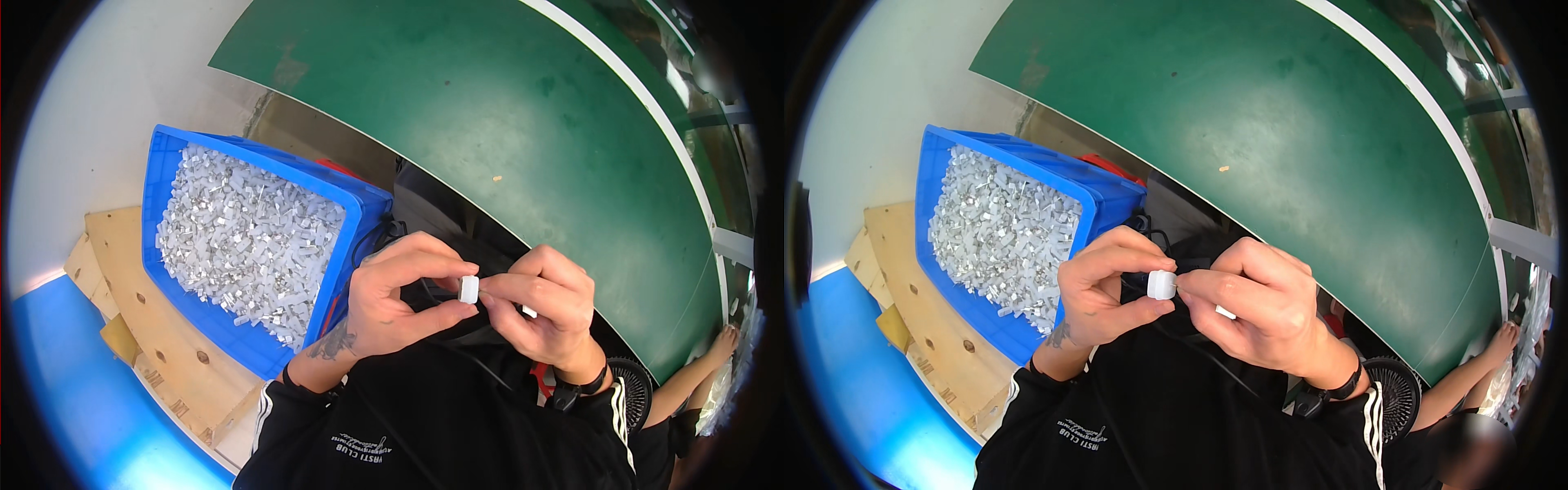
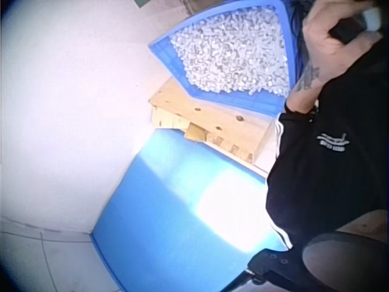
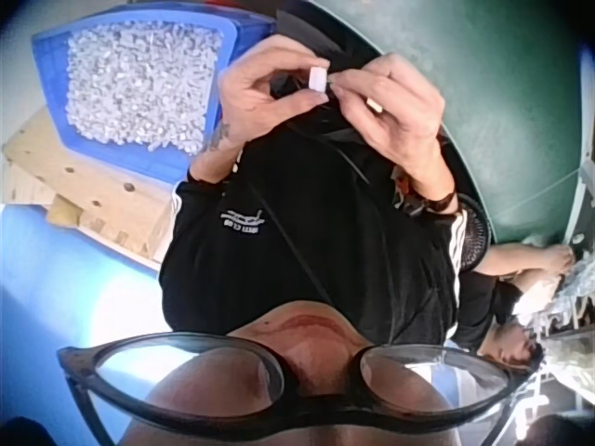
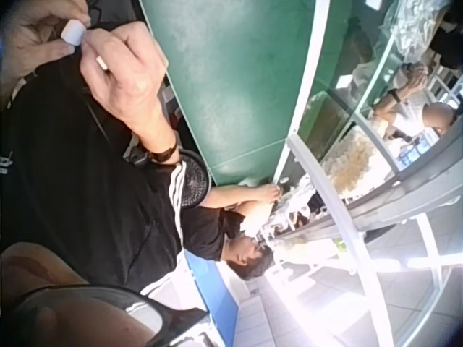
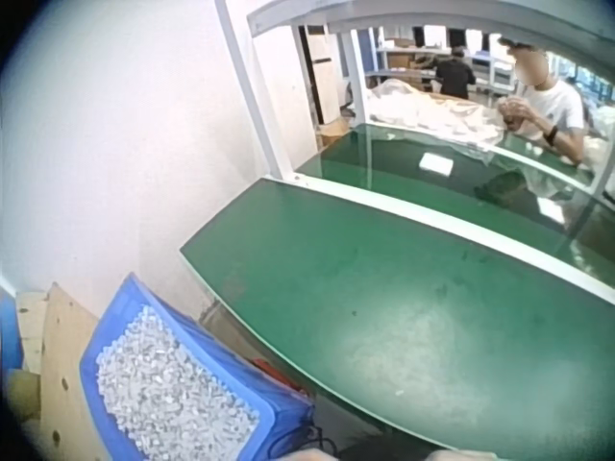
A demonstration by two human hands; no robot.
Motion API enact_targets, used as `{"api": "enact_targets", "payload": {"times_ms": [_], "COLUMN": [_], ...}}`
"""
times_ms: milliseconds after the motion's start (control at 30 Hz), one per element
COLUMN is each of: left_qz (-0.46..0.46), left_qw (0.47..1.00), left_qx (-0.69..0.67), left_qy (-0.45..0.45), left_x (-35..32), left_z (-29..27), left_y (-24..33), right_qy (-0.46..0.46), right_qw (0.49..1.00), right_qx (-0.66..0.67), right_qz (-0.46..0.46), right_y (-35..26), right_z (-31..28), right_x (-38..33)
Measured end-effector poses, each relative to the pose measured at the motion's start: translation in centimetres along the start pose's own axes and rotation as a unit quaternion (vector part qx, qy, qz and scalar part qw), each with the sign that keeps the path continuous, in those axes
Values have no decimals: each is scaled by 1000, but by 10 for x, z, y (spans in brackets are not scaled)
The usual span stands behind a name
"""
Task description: Assembling small white plastic components by inserting metal pins into them.
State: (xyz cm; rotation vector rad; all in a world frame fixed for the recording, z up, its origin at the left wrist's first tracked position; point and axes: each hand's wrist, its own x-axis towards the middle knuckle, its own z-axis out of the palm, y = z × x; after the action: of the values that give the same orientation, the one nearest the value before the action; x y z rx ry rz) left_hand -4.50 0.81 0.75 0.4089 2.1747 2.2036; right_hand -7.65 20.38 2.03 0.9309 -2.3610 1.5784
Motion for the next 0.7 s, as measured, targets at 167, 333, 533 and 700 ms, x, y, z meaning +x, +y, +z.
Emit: {"api": "enact_targets", "payload": {"times_ms": [167,333,533,700], "left_qz": [-16,-24,-21,-13], "left_qw": [1000,1000,1000,999], "left_qx": [16,16,12,26], "left_qy": [-4,-8,-9,-17], "left_x": [0,-2,-1,0], "left_z": [0,0,0,0], "left_y": [0,1,-1,-3], "right_qy": [-20,-18,-37,-47], "right_qw": [1000,999,999,999], "right_qx": [-17,-3,-9,-10], "right_qz": [-10,33,2,5], "right_y": [0,-2,0,0], "right_z": [-3,1,-1,-3], "right_x": [0,0,0,0]}}
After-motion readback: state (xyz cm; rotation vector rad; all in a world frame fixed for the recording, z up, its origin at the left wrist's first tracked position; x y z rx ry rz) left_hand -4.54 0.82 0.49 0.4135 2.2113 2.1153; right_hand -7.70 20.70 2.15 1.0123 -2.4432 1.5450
